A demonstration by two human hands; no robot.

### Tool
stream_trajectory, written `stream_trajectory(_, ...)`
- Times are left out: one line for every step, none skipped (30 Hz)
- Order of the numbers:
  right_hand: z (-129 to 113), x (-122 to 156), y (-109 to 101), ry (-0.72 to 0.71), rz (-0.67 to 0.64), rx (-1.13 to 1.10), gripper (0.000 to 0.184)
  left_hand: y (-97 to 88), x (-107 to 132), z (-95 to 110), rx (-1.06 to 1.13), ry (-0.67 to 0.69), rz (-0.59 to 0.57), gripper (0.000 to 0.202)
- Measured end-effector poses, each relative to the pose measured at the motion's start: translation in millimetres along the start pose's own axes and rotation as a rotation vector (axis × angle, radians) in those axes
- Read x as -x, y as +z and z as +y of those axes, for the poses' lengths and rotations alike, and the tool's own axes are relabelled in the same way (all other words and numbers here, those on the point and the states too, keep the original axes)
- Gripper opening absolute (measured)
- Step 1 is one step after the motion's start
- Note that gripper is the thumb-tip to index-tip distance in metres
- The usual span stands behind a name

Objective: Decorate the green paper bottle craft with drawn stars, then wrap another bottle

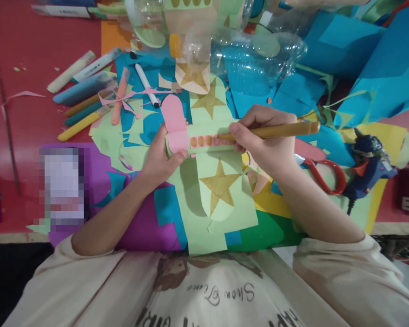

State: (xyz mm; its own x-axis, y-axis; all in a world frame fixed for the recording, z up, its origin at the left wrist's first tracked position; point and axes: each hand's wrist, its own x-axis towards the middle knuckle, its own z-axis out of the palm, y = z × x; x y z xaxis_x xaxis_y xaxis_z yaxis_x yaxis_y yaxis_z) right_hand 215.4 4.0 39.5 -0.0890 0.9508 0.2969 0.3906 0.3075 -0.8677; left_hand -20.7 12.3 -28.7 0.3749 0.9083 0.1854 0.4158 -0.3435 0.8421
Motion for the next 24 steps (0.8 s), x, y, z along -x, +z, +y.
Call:
stream_trajectory(-0.1,0.2,0.3,0.001,0.006,0.004,0.035,0.0,-0.2,0.7,-0.003,0.008,-0.002,0.050)
stream_trajectory(-0.4,0.5,0.8,0.001,0.010,0.012,0.035,0.0,-0.3,1.1,-0.006,0.013,-0.005,0.051)
stream_trajectory(-0.6,0.8,1.3,-0.001,0.012,0.019,0.035,0.0,-0.5,1.3,-0.007,0.016,-0.003,0.052)
stream_trajectory(-0.9,1.1,1.9,-0.005,0.013,0.025,0.035,0.0,-0.6,1.2,-0.006,0.019,-0.002,0.052)
stream_trajectory(-1.1,1.3,2.3,-0.011,0.014,0.029,0.035,-0.1,-0.7,1.0,-0.001,0.022,-0.002,0.052)
stream_trajectory(-1.2,1.4,2.5,-0.017,0.013,0.033,0.035,-0.1,-0.8,0.7,0.006,0.025,-0.003,0.052)
stream_trajectory(-1.2,1.4,2.6,-0.022,0.008,0.035,0.035,-0.1,-0.8,0.4,0.012,0.025,-0.003,0.051)
stream_trajectory(-1.1,1.3,2.4,-0.025,0.000,0.035,0.036,-0.1,-0.7,0.2,0.016,0.022,-0.002,0.051)
stream_trajectory(-0.8,1.1,2.1,-0.024,-0.012,0.034,0.036,-0.1,-0.6,0.1,0.019,0.017,0.000,0.051)
stream_trajectory(-0.5,0.9,1.6,-0.019,-0.025,0.034,0.036,0.0,-0.5,0.2,0.022,0.010,0.001,0.051)
stream_trajectory(-0.3,0.7,1.1,-0.011,-0.038,0.033,0.036,0.0,-0.4,0.4,0.026,0.000,0.003,0.051)
stream_trajectory(-0.2,0.4,0.5,-0.004,-0.051,0.031,0.036,0.1,-0.4,0.7,0.030,-0.010,0.004,0.052)
stream_trajectory(-0.2,0.2,-0.1,0.003,-0.063,0.029,0.035,0.2,-0.3,0.9,0.034,-0.017,0.003,0.052)
stream_trajectory(-0.4,0.0,-0.6,0.008,-0.074,0.023,0.034,0.3,-0.3,1.0,0.037,-0.021,0.000,0.051)
stream_trajectory(-0.7,-0.3,-1.1,0.011,-0.082,0.015,0.034,0.4,-0.4,0.9,0.038,-0.021,-0.003,0.051)
stream_trajectory(-1.2,-0.5,-1.5,0.013,-0.089,0.005,0.034,0.5,-0.4,0.6,0.037,-0.019,-0.007,0.051)
stream_trajectory(-1.8,-0.8,-1.8,0.015,-0.093,-0.005,0.034,0.5,-0.5,0.2,0.035,-0.015,-0.008,0.051)
stream_trajectory(-2.4,-1.0,-1.9,0.017,-0.093,-0.013,0.035,0.6,-0.5,-0.3,0.031,-0.010,-0.009,0.051)
stream_trajectory(-3.0,-1.3,-2.0,0.020,-0.092,-0.020,0.035,0.6,-0.6,-0.9,0.025,-0.007,-0.007,0.050)
stream_trajectory(-3.5,-1.5,-2.0,0.024,-0.091,-0.025,0.035,0.5,-0.6,-1.5,0.019,-0.004,-0.005,0.050)
stream_trajectory(-4.0,-1.8,-2.0,0.027,-0.091,-0.031,0.035,0.5,-0.6,-2.1,0.014,-0.002,-0.003,0.050)
stream_trajectory(-4.3,-2.0,-1.9,0.029,-0.091,-0.035,0.035,0.4,-0.5,-2.6,0.009,0.001,-0.004,0.050)
stream_trajectory(-4.5,-2.2,-1.8,0.031,-0.091,-0.037,0.035,0.3,-0.5,-3.0,0.007,0.005,-0.005,0.050)
stream_trajectory(-4.6,-2.3,-1.7,0.034,-0.092,-0.036,0.034,0.1,-0.5,-3.3,0.006,0.012,-0.006,0.050)
